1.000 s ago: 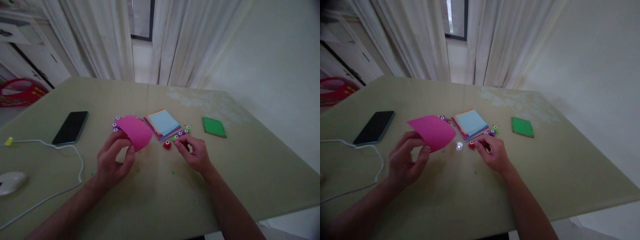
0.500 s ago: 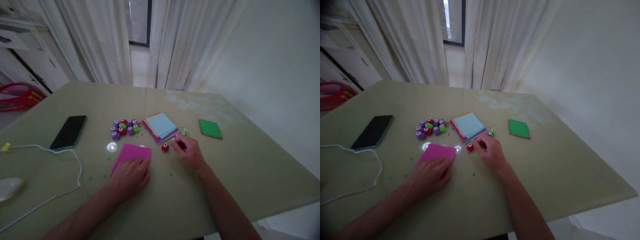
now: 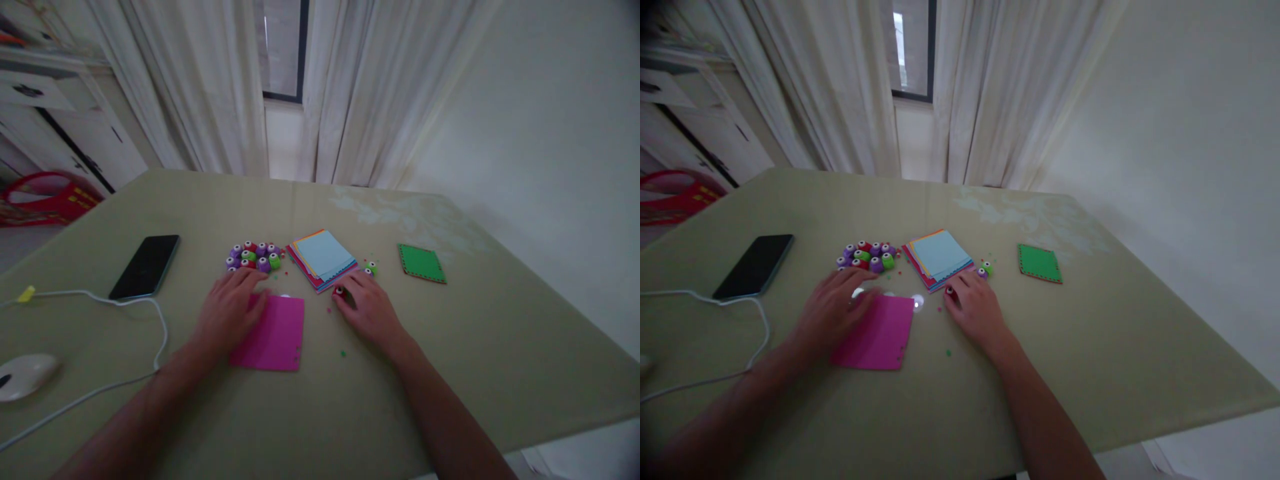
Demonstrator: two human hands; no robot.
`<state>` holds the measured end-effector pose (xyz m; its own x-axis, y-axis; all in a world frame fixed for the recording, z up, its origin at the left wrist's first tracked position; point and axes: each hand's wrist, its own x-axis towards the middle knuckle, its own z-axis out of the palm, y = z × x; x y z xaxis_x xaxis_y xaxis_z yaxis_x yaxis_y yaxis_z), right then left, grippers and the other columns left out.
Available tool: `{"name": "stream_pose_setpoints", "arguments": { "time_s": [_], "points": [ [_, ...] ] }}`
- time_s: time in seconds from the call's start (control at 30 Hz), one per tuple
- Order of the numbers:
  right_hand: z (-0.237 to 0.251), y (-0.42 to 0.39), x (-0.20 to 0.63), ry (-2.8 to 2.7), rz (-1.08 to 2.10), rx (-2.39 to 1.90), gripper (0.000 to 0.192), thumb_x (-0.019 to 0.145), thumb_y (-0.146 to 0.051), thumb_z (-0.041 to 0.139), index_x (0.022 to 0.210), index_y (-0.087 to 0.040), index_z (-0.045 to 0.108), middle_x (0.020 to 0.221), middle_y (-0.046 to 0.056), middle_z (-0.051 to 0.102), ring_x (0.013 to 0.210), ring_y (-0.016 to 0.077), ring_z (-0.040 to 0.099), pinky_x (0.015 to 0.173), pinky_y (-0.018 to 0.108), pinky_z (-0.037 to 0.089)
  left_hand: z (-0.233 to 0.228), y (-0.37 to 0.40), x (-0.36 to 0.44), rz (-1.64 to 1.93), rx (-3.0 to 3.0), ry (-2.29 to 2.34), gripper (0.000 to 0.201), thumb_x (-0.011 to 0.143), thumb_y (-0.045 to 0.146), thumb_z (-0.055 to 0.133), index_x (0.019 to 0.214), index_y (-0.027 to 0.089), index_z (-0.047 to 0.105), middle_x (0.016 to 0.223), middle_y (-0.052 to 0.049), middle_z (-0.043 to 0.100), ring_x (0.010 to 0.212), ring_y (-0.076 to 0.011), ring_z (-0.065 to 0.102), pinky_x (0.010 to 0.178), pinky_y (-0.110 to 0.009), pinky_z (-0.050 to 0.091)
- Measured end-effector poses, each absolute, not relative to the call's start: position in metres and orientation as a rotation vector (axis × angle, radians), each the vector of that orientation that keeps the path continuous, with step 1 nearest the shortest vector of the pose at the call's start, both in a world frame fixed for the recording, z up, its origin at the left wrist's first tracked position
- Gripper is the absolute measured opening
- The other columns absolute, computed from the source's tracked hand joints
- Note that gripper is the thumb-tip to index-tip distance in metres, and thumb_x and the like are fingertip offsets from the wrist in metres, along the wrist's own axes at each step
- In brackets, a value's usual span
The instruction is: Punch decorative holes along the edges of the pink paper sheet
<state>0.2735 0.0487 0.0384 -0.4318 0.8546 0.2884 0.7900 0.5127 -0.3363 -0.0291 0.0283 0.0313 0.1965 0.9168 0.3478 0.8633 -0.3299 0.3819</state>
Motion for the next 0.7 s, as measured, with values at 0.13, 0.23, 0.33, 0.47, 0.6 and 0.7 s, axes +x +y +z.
{"name": "stream_pose_setpoints", "arguments": {
  "time_s": [0.13, 0.23, 0.33, 0.47, 0.6, 0.7],
  "points": [
    [0.037, 0.049, 0.272, -2.306, 0.175, -1.329, 0.013, 0.099, -0.017, 0.067, 0.11, -0.019, 0.073, 0.113, 0.012, 0.073, 0.109, 0.0296, 0.065, 0.102, 0.044, 0.05, 0.018, 0.039, -0.036, 0.636, 2.533, 1.846, 0.055, 0.108, 0.034, 0.044, 0.161, 0.021, 0.048, 0.16, -0.018, 0.056, 0.139, -0.0428, 0.05, 0.105, -0.062, 0.043],
    [0.035, 0.048, 0.269, -2.288, 0.178, -1.294, 0.014, 0.098, -0.015, 0.068, 0.11, -0.019, 0.073, 0.114, 0.012, 0.072, 0.11, 0.03, 0.065, 0.103, 0.045, 0.05, 0.014, 0.041, -0.035, 0.558, 2.569, 1.872, 0.054, 0.108, 0.033, 0.045, 0.16, 0.021, 0.05, 0.16, -0.017, 0.057, 0.134, -0.0436, 0.053, 0.102, -0.063, 0.045],
    [0.036, 0.045, 0.265, -2.262, 0.166, -1.256, 0.013, 0.099, -0.017, 0.067, 0.111, -0.019, 0.074, 0.114, 0.013, 0.072, 0.111, 0.0305, 0.065, 0.104, 0.047, 0.05, 0.012, 0.045, -0.037, 0.656, 2.539, 1.822, 0.044, 0.107, 0.03, 0.044, 0.146, 0.02, 0.062, 0.147, -0.017, 0.065, 0.129, -0.0406, 0.058, 0.104, -0.059, 0.047],
    [0.038, 0.039, 0.259, -2.203, 0.217, -1.177, 0.013, 0.101, -0.019, 0.065, 0.111, -0.02, 0.074, 0.111, 0.012, 0.073, 0.107, 0.0292, 0.066, 0.099, 0.045, 0.052, 0.012, 0.05, -0.044, 0.799, 2.346, 1.688, 0.033, 0.105, 0.03, 0.047, 0.13, 0.018, 0.066, 0.13, -0.016, 0.069, 0.12, -0.0334, 0.066, 0.105, -0.049, 0.052],
    [0.039, 0.032, 0.252, -2.121, 0.326, -1.083, 0.013, 0.102, -0.023, 0.066, 0.112, -0.02, 0.075, 0.108, 0.012, 0.074, 0.106, 0.0281, 0.067, 0.096, 0.044, 0.054, 0.017, 0.046, -0.042, 0.847, 2.24, 1.692, 0.025, 0.105, 0.033, 0.053, 0.122, 0.019, 0.064, 0.12, -0.013, 0.072, 0.109, -0.0321, 0.07, 0.097, -0.048, 0.057],
    [0.039, 0.021, 0.241, -1.985, 0.613, -1.044, 0.023, 0.099, -0.032, 0.074, 0.118, -0.02, 0.075, 0.109, 0.011, 0.075, 0.098, 0.0247, 0.069, 0.086, 0.039, 0.057, 0.021, 0.032, -0.03, 1.004, 2.319, 1.588, 0.028, 0.109, 0.037, 0.053, 0.127, 0.019, 0.063, 0.12, -0.013, 0.073, 0.109, -0.031, 0.071, 0.095, -0.047, 0.059]
  ]
}}
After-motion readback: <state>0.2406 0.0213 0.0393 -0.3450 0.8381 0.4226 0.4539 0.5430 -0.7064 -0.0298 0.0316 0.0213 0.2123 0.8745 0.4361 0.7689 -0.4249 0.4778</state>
